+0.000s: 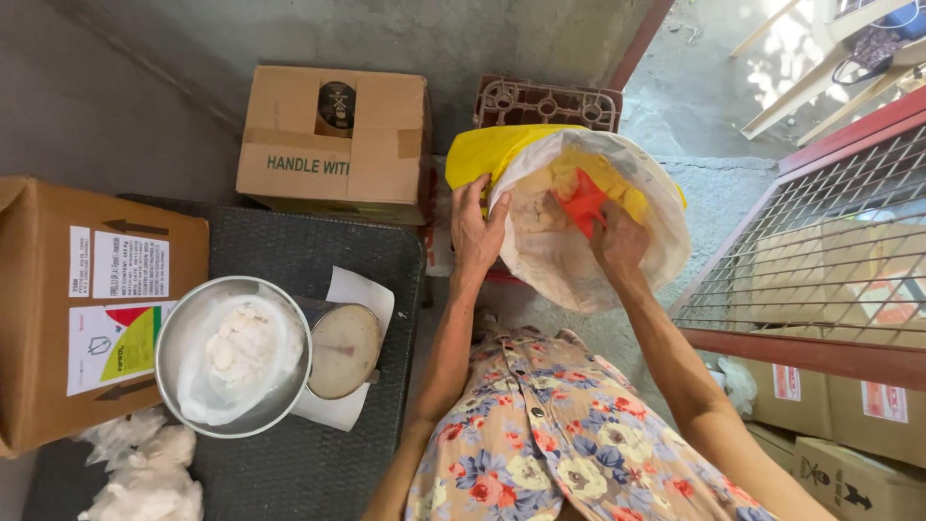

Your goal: Measuring and bagging white and yellow chemical powders using a scale and a scoop.

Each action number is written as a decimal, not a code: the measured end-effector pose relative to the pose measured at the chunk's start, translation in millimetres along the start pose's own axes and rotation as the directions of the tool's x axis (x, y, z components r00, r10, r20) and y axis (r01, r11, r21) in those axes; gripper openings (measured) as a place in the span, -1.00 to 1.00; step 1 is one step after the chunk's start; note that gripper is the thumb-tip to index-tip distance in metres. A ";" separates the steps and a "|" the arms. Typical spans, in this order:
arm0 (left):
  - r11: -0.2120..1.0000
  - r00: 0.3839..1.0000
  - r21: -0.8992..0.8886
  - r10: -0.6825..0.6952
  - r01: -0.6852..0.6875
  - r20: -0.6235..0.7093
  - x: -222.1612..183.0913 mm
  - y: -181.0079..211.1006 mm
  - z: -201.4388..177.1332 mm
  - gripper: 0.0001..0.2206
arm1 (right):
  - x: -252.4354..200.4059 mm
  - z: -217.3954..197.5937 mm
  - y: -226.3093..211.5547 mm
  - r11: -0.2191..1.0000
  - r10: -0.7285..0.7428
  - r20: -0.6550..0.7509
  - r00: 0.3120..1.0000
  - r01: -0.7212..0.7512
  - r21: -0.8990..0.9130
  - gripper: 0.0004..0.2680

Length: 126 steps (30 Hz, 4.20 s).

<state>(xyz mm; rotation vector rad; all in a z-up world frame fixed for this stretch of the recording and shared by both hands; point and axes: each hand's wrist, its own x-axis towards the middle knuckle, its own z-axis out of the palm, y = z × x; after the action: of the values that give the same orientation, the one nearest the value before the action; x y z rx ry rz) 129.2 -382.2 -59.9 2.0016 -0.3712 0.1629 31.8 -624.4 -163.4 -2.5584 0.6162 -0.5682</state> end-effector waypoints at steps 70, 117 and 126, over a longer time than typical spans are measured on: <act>0.975 0.986 -0.146 -0.166 0.169 0.028 8.2 -31.6 32.4 -0.51 | 38.6 22.2 -29.6 0.889 -0.395 -0.023 0.918 0.375 -0.264 -0.92; 0.923 0.976 -0.361 -0.184 0.131 -0.116 -0.7 -26.3 31.4 -0.72 | -18.7 44.3 -26.6 0.952 0.120 0.028 0.992 -0.123 0.279 -0.87; 0.914 0.965 -0.364 -0.234 0.178 -0.116 15.8 -31.5 32.3 -0.71 | -20.2 5.4 -26.8 0.987 0.082 -0.005 0.997 -0.081 0.139 -0.89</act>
<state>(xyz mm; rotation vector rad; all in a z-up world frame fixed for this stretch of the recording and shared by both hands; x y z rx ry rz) 153.0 -401.3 -96.7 1.6470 -0.0762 0.1108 26.5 -591.0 -159.9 -2.3901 0.6578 -0.5759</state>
